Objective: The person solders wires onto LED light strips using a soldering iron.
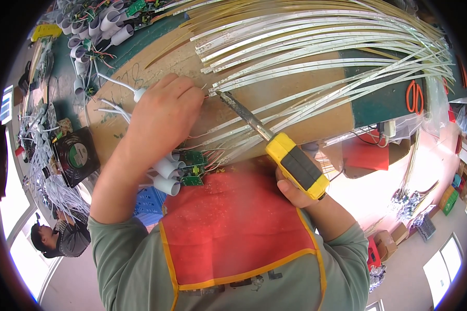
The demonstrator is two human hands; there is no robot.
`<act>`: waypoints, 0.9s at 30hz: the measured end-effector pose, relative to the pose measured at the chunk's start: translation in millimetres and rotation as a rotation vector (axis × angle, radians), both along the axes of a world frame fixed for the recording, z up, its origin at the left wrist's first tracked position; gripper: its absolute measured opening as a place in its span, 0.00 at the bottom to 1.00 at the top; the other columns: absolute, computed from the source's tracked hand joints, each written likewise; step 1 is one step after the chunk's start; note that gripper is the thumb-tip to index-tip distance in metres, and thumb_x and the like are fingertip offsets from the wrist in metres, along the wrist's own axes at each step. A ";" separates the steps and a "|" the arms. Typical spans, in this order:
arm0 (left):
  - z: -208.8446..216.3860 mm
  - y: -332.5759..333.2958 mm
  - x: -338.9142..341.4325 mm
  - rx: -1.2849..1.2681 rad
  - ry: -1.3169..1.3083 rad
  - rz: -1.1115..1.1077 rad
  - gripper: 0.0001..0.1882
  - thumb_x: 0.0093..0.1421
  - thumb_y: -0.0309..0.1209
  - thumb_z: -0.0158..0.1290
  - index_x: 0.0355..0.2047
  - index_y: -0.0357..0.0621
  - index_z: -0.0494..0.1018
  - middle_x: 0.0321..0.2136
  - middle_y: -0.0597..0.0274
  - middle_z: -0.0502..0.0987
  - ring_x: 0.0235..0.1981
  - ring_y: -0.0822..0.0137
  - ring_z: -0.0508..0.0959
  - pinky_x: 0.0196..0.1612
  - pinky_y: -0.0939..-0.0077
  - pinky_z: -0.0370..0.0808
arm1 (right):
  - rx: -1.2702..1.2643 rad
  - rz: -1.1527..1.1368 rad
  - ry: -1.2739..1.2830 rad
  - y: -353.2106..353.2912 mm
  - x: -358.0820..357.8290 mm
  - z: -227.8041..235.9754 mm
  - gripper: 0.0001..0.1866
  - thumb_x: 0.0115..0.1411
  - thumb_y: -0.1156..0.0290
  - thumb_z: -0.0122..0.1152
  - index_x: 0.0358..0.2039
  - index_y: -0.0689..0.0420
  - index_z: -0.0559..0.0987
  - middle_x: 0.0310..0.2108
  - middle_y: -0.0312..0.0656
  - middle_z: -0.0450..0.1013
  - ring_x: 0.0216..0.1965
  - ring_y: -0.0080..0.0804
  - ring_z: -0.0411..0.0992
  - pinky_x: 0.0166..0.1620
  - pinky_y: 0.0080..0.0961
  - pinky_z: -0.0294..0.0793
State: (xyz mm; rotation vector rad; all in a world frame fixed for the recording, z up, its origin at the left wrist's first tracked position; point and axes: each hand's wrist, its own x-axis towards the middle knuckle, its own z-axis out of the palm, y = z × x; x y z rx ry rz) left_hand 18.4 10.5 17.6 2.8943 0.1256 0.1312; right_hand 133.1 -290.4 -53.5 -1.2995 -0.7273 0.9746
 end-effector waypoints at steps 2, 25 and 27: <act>0.2 0.6 -1.5 -0.005 0.000 0.002 0.03 0.51 0.25 0.54 0.26 0.43 0.70 0.28 0.59 0.71 0.34 0.55 0.74 0.37 0.62 0.74 | -0.015 0.012 -0.017 -1.4 1.1 1.1 0.15 0.60 0.64 0.63 0.40 0.62 0.73 0.23 0.35 0.70 0.24 0.28 0.68 0.32 0.24 0.67; 5.7 -4.9 -15.2 -0.108 0.083 0.170 0.15 0.51 0.22 0.52 0.41 0.41 0.73 0.35 0.52 0.73 0.40 0.48 0.74 0.45 0.56 0.71 | 0.018 0.013 -0.034 -7.9 4.6 -1.7 0.25 0.59 0.68 0.62 0.52 0.70 0.70 0.24 0.37 0.72 0.24 0.25 0.70 0.31 0.21 0.68; 3.6 -4.5 -15.7 -0.109 0.070 0.173 0.15 0.51 0.22 0.52 0.41 0.41 0.73 0.36 0.52 0.73 0.40 0.48 0.74 0.45 0.56 0.71 | 0.029 0.003 -0.027 -8.2 4.2 -2.3 0.24 0.59 0.68 0.62 0.52 0.70 0.70 0.24 0.37 0.72 0.24 0.25 0.70 0.31 0.22 0.68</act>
